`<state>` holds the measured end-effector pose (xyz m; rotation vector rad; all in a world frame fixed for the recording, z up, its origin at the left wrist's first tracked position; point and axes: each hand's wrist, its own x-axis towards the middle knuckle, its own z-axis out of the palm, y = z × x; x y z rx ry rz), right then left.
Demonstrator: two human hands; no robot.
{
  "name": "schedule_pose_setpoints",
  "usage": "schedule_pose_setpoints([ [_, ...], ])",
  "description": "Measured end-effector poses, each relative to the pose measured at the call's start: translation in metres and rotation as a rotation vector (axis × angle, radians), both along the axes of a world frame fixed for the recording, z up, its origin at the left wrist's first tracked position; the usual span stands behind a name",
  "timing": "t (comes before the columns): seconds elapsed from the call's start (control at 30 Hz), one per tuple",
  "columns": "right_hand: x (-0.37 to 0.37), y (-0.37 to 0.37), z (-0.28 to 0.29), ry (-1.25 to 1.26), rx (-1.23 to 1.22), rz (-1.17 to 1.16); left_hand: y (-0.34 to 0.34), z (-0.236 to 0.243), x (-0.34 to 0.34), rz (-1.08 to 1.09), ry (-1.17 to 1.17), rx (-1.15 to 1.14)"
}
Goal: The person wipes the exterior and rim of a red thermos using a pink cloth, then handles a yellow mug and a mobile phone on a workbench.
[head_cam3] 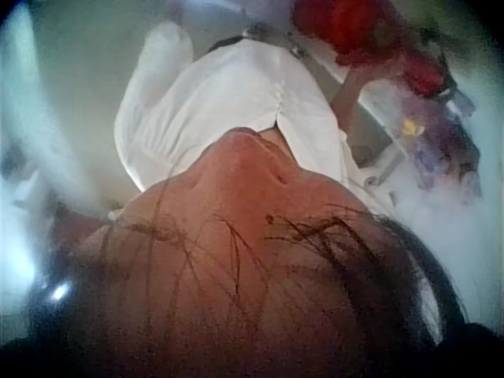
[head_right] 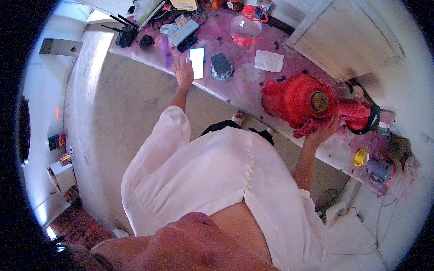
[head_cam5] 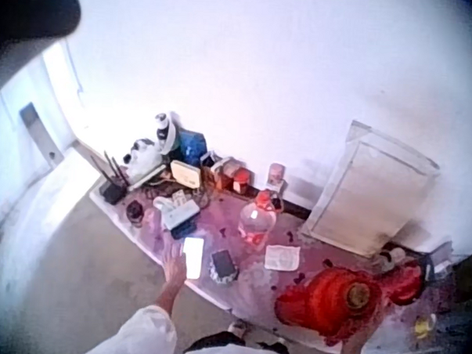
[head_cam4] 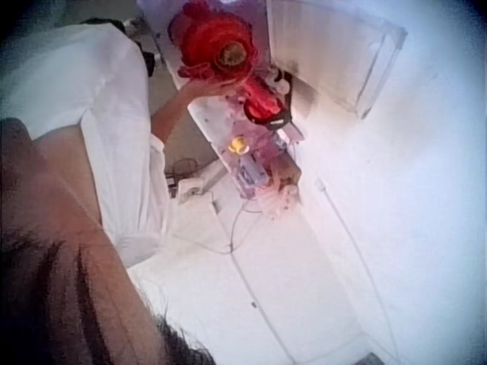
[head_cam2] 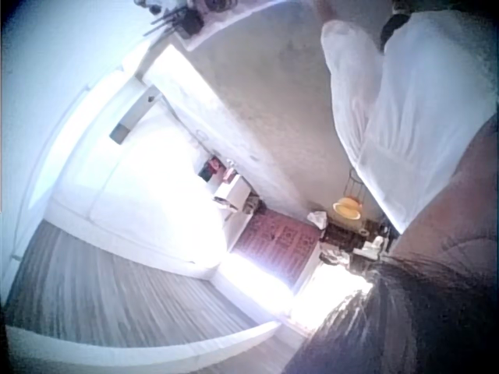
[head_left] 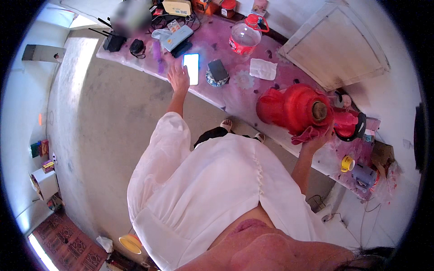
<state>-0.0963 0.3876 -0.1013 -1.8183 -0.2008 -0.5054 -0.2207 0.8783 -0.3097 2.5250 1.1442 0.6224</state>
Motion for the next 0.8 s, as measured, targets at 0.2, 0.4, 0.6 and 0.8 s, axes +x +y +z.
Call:
schedule_pose_setpoints([
  [0.2, -0.013, -0.002, -0.003, 0.059, -0.059, -0.054, -0.039, -0.008, -0.050, -0.030, 0.030, -0.018],
  [0.4, 0.013, -0.012, -0.009, -0.005, -0.078, 0.088, -0.063, -0.018, -0.072, -0.109, 0.063, -0.021],
  [0.6, 0.001, -0.018, -0.022, 0.079, 0.167, 0.046, -0.062, -0.005, -0.068, -0.107, 0.009, 0.010],
  [0.8, -0.004, 0.005, 0.018, 0.057, -0.236, -0.073, -0.066, -0.006, -0.078, -0.126, 0.109, 0.022],
])
